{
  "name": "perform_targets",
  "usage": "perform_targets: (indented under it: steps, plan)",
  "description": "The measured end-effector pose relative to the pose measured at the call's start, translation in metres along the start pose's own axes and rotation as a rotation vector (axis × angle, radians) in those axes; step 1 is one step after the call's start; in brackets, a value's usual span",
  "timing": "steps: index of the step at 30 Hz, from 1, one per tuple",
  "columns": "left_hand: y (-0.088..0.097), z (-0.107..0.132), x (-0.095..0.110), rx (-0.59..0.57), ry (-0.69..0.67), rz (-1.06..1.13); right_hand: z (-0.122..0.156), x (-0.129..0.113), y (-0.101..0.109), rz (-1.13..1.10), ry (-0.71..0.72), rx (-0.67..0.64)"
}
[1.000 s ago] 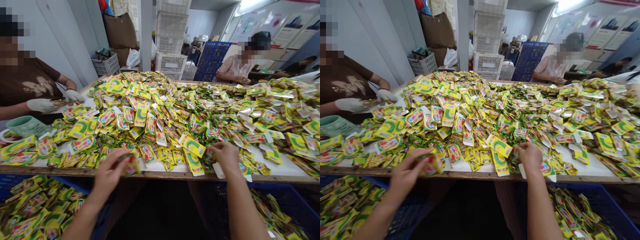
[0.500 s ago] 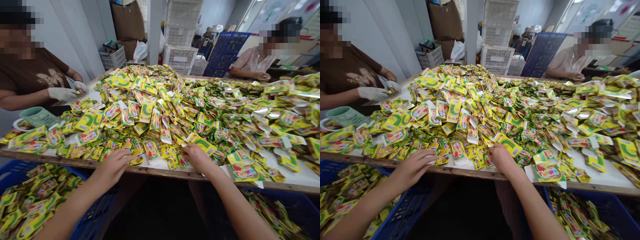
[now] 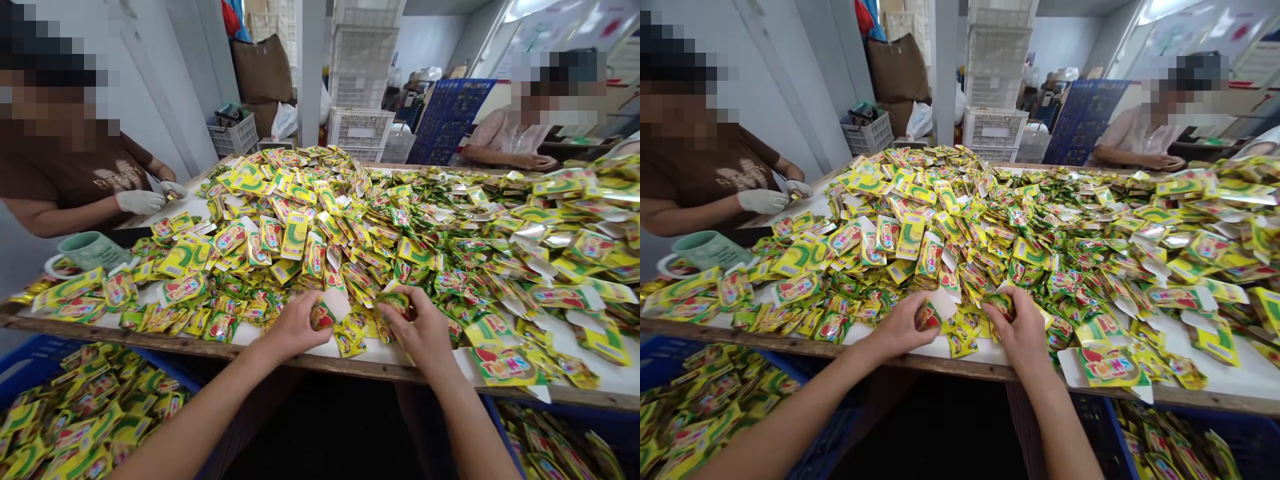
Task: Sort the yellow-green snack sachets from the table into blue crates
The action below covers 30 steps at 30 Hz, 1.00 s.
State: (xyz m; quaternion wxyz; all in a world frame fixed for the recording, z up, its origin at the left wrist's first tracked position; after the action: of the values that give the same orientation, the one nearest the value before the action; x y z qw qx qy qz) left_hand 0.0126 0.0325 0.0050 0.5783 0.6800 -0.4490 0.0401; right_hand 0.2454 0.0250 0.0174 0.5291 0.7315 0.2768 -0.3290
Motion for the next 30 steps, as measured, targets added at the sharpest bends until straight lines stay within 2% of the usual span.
perform_targets:
  steps: [2,3,5,8,12,14,16,19,21,23,26,28,30]
  plan:
    - [-0.022,0.003,0.007,0.053,0.070,0.069,0.003,-0.016,-0.009,-0.259,-0.086,0.096]
    - [-0.032,0.004,0.010,0.096,0.091,0.089,0.006,-0.024,-0.017,-0.320,-0.091,0.111]
    - [-0.047,0.005,0.013,0.211,0.141,0.106,0.012,-0.035,-0.035,-0.288,-0.008,0.102]
    - [-0.055,0.008,0.014,0.334,0.185,0.122,0.018,-0.039,-0.056,-0.102,0.171,-0.022]
    - [-0.053,0.014,0.013,0.387,0.171,0.162,0.012,-0.040,-0.057,0.059,0.229,-0.247]
    - [-0.049,0.017,0.012,0.367,0.191,0.266,0.007,-0.045,-0.053,0.151,0.267,-0.392]
    - [-0.045,0.019,0.009,0.303,0.214,0.484,0.002,-0.051,-0.050,0.217,0.292,-0.488]
    - [-0.038,0.022,0.002,0.226,0.218,0.864,-0.004,-0.056,-0.050,0.181,0.255,-0.405]
    - [-0.033,0.023,-0.002,0.219,0.215,0.985,-0.003,-0.057,-0.054,0.106,0.288,-0.300]
    - [-0.029,0.025,-0.004,0.230,0.225,0.997,0.002,-0.056,-0.058,0.062,0.372,-0.231]
    - [-0.026,0.029,-0.006,0.243,0.249,0.953,0.013,-0.053,-0.062,0.065,0.429,-0.272]
    - [-0.025,0.033,-0.005,0.222,0.258,0.949,0.021,-0.051,-0.060,0.019,0.396,-0.355]
    - [-0.023,0.037,-0.004,0.187,0.256,0.942,0.026,-0.047,-0.057,-0.152,0.249,-0.345]
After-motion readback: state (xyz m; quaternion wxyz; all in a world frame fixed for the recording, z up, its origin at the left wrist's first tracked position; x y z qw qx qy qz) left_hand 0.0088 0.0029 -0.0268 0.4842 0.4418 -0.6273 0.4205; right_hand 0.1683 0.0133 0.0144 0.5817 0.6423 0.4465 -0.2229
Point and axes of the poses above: each hand's wrist, its own z-axis away from the middle knuckle, its own y-axis out of the back of the hand, x = y × z, the point moved 2 cm from there along -z, towards the middle knuckle, and after that the axes turned 10 degrees about -y, right-handed, at the moved point
